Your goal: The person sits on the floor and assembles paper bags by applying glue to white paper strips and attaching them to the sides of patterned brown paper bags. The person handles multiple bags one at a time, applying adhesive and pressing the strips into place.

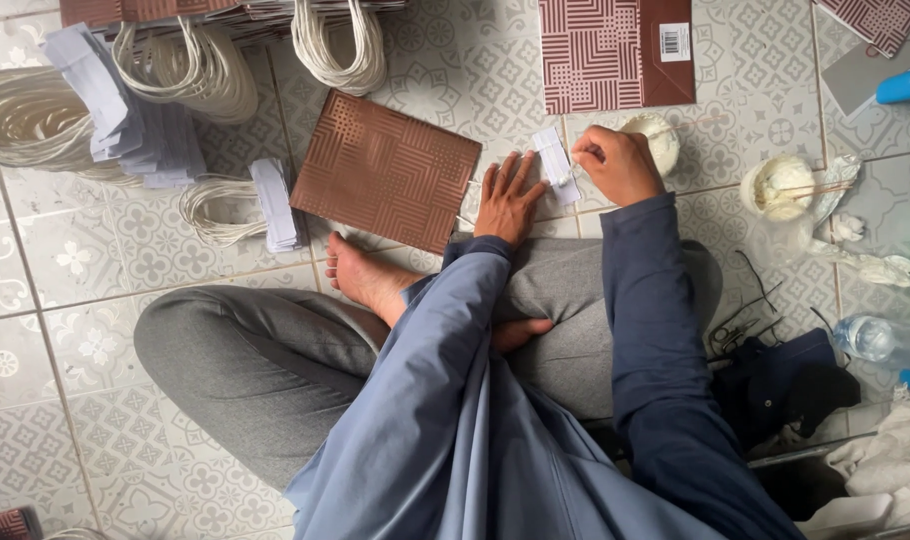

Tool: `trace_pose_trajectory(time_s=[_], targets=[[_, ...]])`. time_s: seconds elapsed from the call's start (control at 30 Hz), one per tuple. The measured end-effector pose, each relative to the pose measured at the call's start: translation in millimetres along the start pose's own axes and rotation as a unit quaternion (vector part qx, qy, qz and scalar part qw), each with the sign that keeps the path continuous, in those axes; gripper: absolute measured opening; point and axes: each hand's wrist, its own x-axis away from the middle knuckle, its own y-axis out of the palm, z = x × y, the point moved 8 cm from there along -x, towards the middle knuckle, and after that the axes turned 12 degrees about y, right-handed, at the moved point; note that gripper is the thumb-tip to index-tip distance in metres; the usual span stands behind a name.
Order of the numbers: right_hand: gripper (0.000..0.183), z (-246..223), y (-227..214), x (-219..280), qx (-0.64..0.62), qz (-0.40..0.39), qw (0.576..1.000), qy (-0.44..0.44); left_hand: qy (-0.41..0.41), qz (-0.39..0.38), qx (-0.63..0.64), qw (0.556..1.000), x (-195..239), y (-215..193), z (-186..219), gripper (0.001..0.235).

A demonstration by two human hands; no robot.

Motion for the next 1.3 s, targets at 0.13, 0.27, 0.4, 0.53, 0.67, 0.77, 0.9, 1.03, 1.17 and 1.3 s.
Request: trace_pose_trajectory(time_s=[0.13, 0.27, 0.4, 0.53, 0.67, 0.77, 0.9, 1.03, 1.17, 1.3], targets=[[0.007, 16.9, 3.1, 3.3, -0.001, -0.030, 0.999, 0.031, 0.001, -0.001, -0.001, 1.000, 1.2, 5.8, -1.9, 0.027], [0.007, 26.7, 10.4, -16.3, 0.008, 0.055, 0.998, -0.010, 0.006, 0.014, 0.000, 1.000, 0.8, 2.3, -0.5, 0.025], [0.008, 13.5, 8.2, -26.0, 0.000, 0.099, 0.995, -0.028, 0.003, 0.006, -0.001, 1.000, 0.2, 2.9, -1.1, 0.026], [0.007, 8.7, 5.9, -12.5, 0.011, 0.057, 0.998, -0.031, 0.001, -0.004, 0.000, 1.000, 0.3, 4.7, -1.8, 0.027], [0.008, 3.8, -3.6, 8.1, 0.013, 0.004, 1.000, -0.010, 0.003, 0.000, -0.003, 1.000, 1.5, 3.5, -2.0, 0.026], [0.008, 5.3, -9.1, 13.4, 0.006, -0.002, 1.000, 0.003, 0.002, -0.001, 0.000, 1.000, 1.3, 4.2, -1.0, 0.026], [0.006, 7.5, 4.2, 6.7, 0.013, -0.006, 1.000, -0.002, 0.004, 0.003, 0.003, 1.000, 1.3, 2.3, -1.7, 0.025], [0.004, 17.5, 23.2, -10.9, 0.025, 0.026, 0.999, -0.033, 0.001, -0.002, 0.003, 1.000, 1.7, 2.2, -0.2, 0.024], [0.008, 7.0, 13.2, -10.9, 0.024, 0.054, 0.996, -0.060, 0.000, -0.004, 0.000, 1.000, -0.1, 4.3, -2.2, 0.025], [0.007, 1.6, 2.2, 5.3, 0.017, 0.011, 0.999, -0.045, -0.002, -0.001, -0.004, 1.000, 0.9, 4.2, -2.0, 0.024]])
